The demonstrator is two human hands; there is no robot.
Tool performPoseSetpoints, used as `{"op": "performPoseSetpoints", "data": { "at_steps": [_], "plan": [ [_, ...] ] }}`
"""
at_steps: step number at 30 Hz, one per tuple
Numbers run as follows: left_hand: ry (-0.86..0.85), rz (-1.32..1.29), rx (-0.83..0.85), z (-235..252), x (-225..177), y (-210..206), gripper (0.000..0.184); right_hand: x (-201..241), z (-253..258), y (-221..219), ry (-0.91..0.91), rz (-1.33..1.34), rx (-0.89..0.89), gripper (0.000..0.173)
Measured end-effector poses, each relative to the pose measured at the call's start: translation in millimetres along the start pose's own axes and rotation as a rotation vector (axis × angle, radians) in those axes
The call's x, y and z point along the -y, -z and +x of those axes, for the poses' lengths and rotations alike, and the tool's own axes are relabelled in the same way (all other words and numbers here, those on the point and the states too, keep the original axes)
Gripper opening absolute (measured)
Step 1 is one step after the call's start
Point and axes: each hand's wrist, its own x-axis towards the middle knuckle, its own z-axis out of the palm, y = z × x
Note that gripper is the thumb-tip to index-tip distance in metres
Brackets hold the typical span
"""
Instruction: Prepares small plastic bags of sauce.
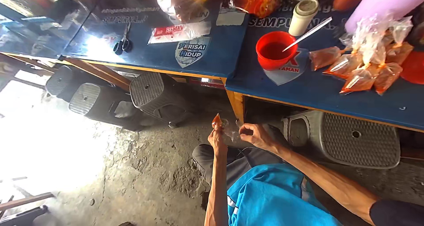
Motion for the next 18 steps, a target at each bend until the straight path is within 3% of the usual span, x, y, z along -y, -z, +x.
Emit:
{"op": "performPoseSetpoints", "data": {
  "at_steps": [4, 7, 10, 13, 18],
  "plan": [
    [-0.004, -0.004, -0.007, 0.7, 5.7, -1.0, 0.03, 15.0, -5.1, -0.5, -0.014, -0.123, -0.081, 0.037],
    [-0.023, -0.016, 0.035, -4.8, 11.1, -8.2, 0.032, 36.0, 2.5, -13.2, -0.049, -0.361, 0.042, 0.063],
    [-0.006, 0.006, 0.058, -11.6, 11.0, -13.2, 0.032, 36.4, 11.8, -24.7, -0.135, -0.516, 0.259, 0.044],
    [0.046, 0.005, 0.053, -13.1, 9.6, -6.8, 0.032, 18.6, 10.1, -31.2, -0.143, -0.355, 0.338, 0.037],
    [0.165, 0.04, 0.163, -14.9, 20.9, 4.9, 0.026, -2.1, -7.9, -29.4, -0.165, 0.152, 0.257, 0.038]
  ]
}}
